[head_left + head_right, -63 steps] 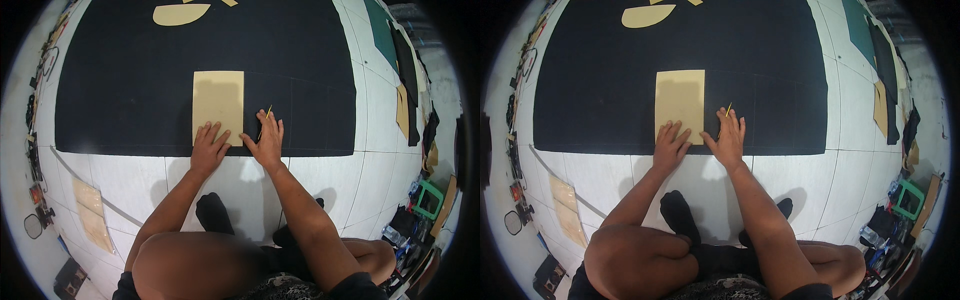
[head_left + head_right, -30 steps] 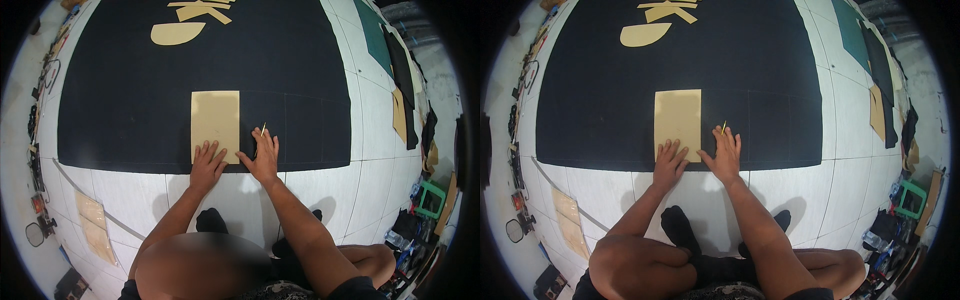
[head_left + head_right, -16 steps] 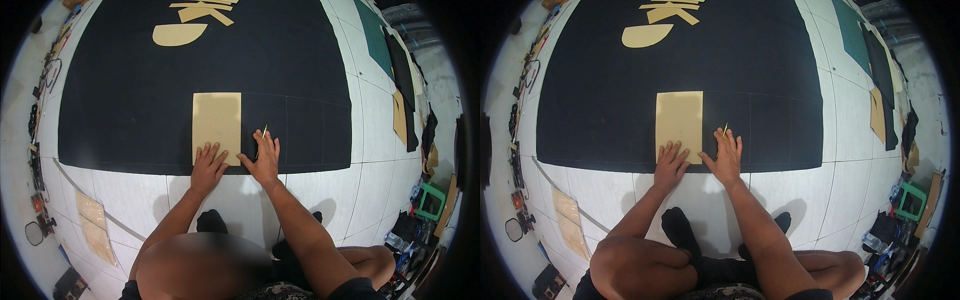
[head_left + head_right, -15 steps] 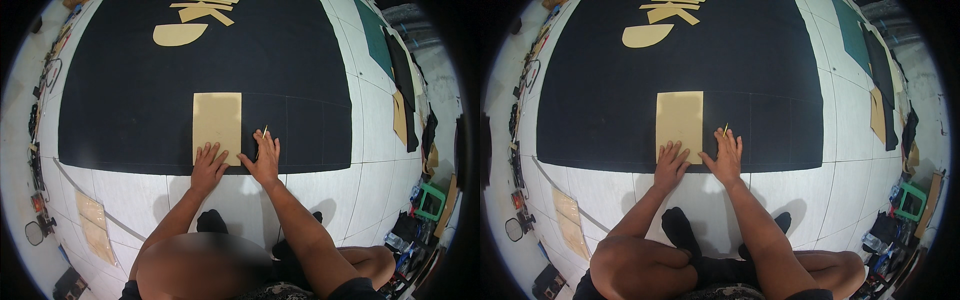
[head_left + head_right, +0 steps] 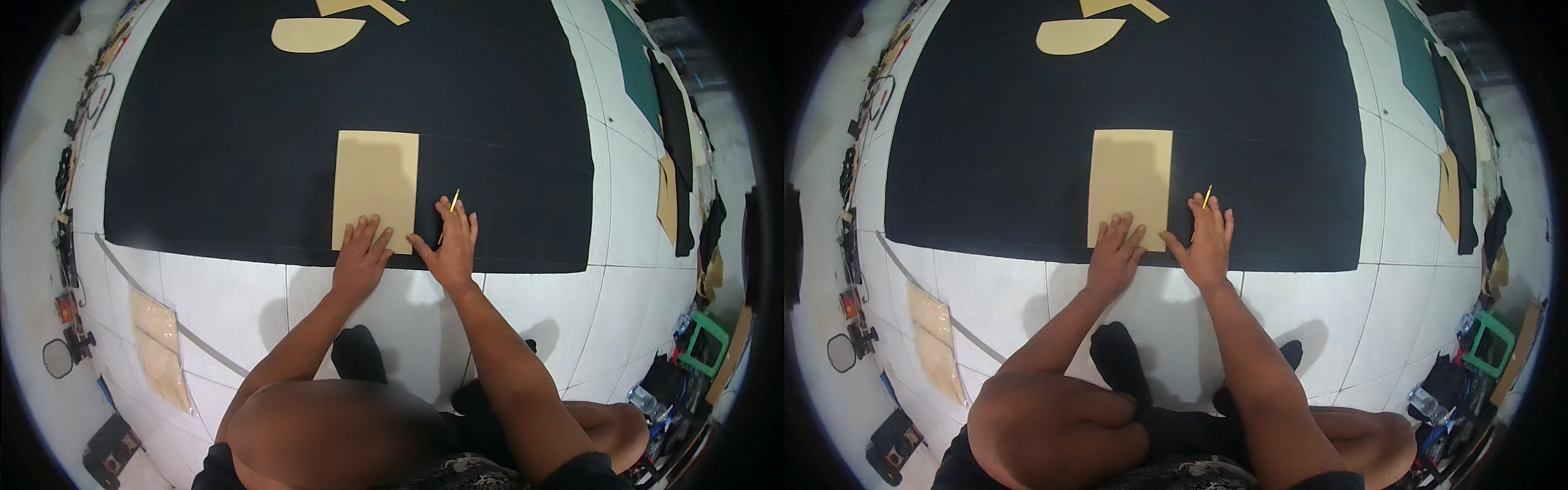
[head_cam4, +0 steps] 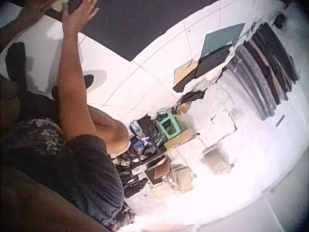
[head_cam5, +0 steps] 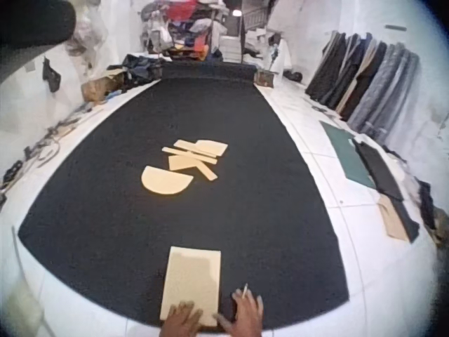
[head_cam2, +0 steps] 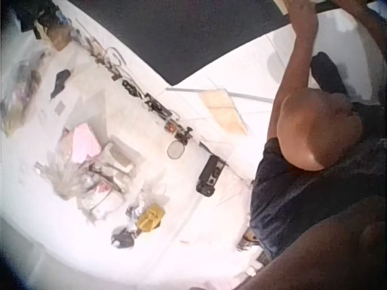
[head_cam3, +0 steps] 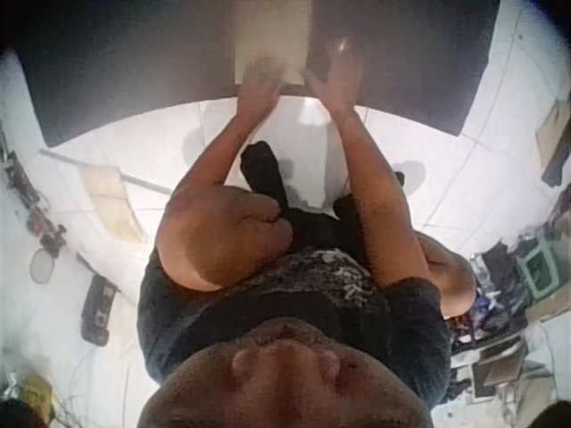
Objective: The person measures a piece of black material on the floor using a metal ruler and a pencil, removes paper templates from a plastic bag, and traces a template onto the material with a pencil.
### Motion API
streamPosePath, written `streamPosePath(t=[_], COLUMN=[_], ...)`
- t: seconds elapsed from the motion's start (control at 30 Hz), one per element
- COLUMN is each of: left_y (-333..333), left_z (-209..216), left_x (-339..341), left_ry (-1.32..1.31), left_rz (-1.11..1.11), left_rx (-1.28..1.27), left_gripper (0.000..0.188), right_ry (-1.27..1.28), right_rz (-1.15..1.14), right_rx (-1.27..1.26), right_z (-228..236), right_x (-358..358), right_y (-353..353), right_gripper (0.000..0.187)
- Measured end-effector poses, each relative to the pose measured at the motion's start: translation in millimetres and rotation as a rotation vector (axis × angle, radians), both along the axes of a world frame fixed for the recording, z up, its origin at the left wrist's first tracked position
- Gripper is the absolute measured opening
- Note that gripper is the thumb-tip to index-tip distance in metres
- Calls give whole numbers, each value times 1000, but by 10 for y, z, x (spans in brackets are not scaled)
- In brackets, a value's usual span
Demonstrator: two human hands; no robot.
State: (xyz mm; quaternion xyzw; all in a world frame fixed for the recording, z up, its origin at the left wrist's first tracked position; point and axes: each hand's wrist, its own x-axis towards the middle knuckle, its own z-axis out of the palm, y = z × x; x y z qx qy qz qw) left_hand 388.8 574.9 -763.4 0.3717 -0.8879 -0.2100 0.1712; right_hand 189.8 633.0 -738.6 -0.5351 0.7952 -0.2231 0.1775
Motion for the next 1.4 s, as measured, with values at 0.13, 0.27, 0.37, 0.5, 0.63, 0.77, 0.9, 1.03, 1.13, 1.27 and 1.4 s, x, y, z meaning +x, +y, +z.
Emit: streamPosePath(t=[0.13,0.27,0.37,0.5,0.63,0.77,0.9,1.03,1.13,1.27,1.4], left_y=[-10,-11,-11,-13,-19,-91,-172,-238,-216,-187,-167], left_z=[-19,-30,-32,-28,22,179,325,405,351,304,269], left_x=[23,19,23,26,5,-32,-135,-198,-150,-196,-149], left_ry=[23,68,60,35,7,-89,-193,-285,-260,-244,-224], left_rz=[4,-10,1,-4,2,-8,-21,-40,-7,-15,9], left_rx=[13,34,23,-9,27,60,117,187,132,203,185], left_gripper=[45,45,45,44,42,47,58,65,67,66,65], right_ry=[1,22,38,37,38,47,68,16,-105,-441,-555], right_rz=[-5,-2,-4,3,0,11,26,-10,-94,-183,45], right_rx=[-22,-44,-41,-71,-56,-51,-48,10,-64,-165,22], right_z=[-8,-22,-33,-46,-34,-40,5,130,253,476,728], right_x=[5,20,25,30,20,21,-7,5,8,-44,198], right_y=[1,6,12,18,15,12,14,-38,-144,-391,-653], right_gripper=[78,79,79,79,78,78,83,85,70,40,39])
